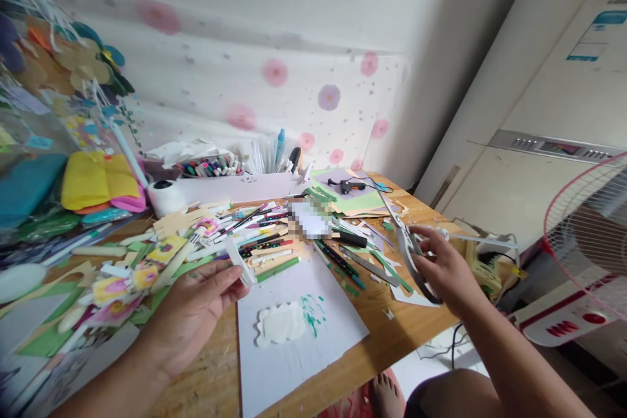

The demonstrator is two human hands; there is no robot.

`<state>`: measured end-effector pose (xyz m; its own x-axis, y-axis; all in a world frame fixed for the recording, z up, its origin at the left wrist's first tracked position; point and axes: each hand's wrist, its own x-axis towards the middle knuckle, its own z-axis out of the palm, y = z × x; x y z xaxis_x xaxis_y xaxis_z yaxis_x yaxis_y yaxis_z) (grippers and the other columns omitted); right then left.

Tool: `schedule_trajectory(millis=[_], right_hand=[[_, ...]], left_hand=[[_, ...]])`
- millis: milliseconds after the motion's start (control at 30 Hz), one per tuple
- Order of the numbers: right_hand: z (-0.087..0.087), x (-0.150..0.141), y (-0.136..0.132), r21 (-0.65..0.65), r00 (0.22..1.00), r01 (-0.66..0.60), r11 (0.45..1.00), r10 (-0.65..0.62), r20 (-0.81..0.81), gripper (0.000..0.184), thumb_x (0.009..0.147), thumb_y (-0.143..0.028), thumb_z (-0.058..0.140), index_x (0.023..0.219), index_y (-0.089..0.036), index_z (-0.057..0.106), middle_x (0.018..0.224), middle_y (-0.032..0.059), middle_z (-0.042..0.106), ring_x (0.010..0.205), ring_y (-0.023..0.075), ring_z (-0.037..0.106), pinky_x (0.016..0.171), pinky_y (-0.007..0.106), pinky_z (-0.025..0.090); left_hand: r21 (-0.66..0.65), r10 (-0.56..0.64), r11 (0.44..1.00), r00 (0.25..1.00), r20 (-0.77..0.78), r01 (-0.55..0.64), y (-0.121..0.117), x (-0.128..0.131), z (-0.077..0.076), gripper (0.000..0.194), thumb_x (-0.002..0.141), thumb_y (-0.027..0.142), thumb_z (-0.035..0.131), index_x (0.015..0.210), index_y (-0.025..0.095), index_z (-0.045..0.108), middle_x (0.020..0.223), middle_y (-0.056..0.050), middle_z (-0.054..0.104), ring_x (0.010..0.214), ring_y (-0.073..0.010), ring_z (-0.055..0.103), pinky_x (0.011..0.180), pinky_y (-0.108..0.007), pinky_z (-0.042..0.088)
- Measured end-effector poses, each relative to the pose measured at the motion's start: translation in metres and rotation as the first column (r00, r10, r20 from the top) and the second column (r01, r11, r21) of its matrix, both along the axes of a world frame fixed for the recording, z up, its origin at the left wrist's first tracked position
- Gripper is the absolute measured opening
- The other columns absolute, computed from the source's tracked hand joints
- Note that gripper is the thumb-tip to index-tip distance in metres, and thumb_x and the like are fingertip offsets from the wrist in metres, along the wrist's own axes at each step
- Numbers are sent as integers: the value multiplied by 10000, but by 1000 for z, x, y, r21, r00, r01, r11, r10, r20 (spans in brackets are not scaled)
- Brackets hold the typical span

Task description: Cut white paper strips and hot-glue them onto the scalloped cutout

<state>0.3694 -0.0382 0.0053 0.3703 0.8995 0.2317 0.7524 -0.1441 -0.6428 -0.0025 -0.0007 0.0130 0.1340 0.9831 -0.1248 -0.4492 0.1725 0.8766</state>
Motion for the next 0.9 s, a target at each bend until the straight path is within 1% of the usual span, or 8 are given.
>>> schedule_trajectory(millis=[67, 133, 167, 267, 367, 533, 700, 900], right_hand=[[1, -38, -18, 62, 871, -196, 979, 203, -448, 592, 779, -446, 547, 1307, -243, 372, 670, -26, 505, 434, 149, 497, 469, 314, 482], [1, -78, -33, 13, 724, -388, 922, 314, -615, 627, 749, -434, 623, 1304, -250, 395, 708, -18, 524, 476, 142, 528, 478, 296, 483], [2, -96, -39, -27, 694, -460, 887, 340, -635, 633, 712, -381, 669, 1285, -253, 433, 749, -5, 546, 544, 151, 561, 502, 283, 493], [6, -132, -46, -71, 642, -656, 752, 505, -576, 647, 710, -251, 669, 1315, -275, 441, 919, 33, 607, 759, 188, 612, 665, 298, 529], [11, -142, -41, -32, 638, -724, 689, 650, -413, 630, 743, -253, 637, 1338, -284, 430, 1174, 77, 577, 944, 232, 608, 793, 328, 522], [12, -147, -30, -41, 670, -734, 678, 712, -213, 568, 767, -330, 637, 1305, -241, 477, 1204, 103, 584, 1049, 279, 579, 841, 339, 509], [15, -158, -28, -116, 657, -753, 648, 728, -198, 549, 800, -347, 603, 1317, -222, 471, 1049, 72, 635, 991, 256, 605, 713, 276, 529], [17, -166, -28, -95, 682, -732, 675, 724, -106, 515, 801, -384, 609, 1271, -197, 512, 1015, 82, 647, 907, 239, 628, 676, 266, 521]], left_hand=[[-3, -1, 1000, 1000, 6, 1, 0, 0, 0, 183, 565, 279, 838, 649, 149, 739, 675, -15, 692, 626, -119, 586, 630, -240, 507], [-5, 1, 1000, 1000, 20, -1, 0, 0, 0, 166, 582, 269, 831, 654, 154, 736, 685, -11, 694, 628, -116, 586, 626, -236, 510], [-4, 5, 1000, 999, 33, -5, 0, 0, 0, 151, 596, 261, 826, 653, 158, 732, 681, -5, 690, 628, -114, 585, 620, -233, 510], [2, 37, 999, 996, 82, -37, -1, -1, 0, 107, 639, 220, 804, 659, 165, 715, 665, 11, 671, 633, -110, 584, 603, -224, 509], [28, 66, 997, 991, 120, -69, -1, -1, 0, 91, 661, 189, 787, 683, 156, 705, 693, 1, 675, 673, -122, 598, 606, -224, 513], [28, 126, 991, 975, 185, -133, 0, -2, 2, 118, 647, 180, 796, 663, 155, 681, 683, 11, 660, 669, -124, 587, 607, -239, 523], [70, 131, 987, 975, 180, -145, 0, -1, 3, 120, 673, 210, 782, 709, 160, 678, 732, 1, 671, 711, -135, 590, 657, -259, 523], [81, 163, 980, 970, 183, -180, 0, -2, 1, 126, 668, 209, 793, 699, 159, 681, 708, 5, 683, 686, -120, 602, 647, -226, 521]])
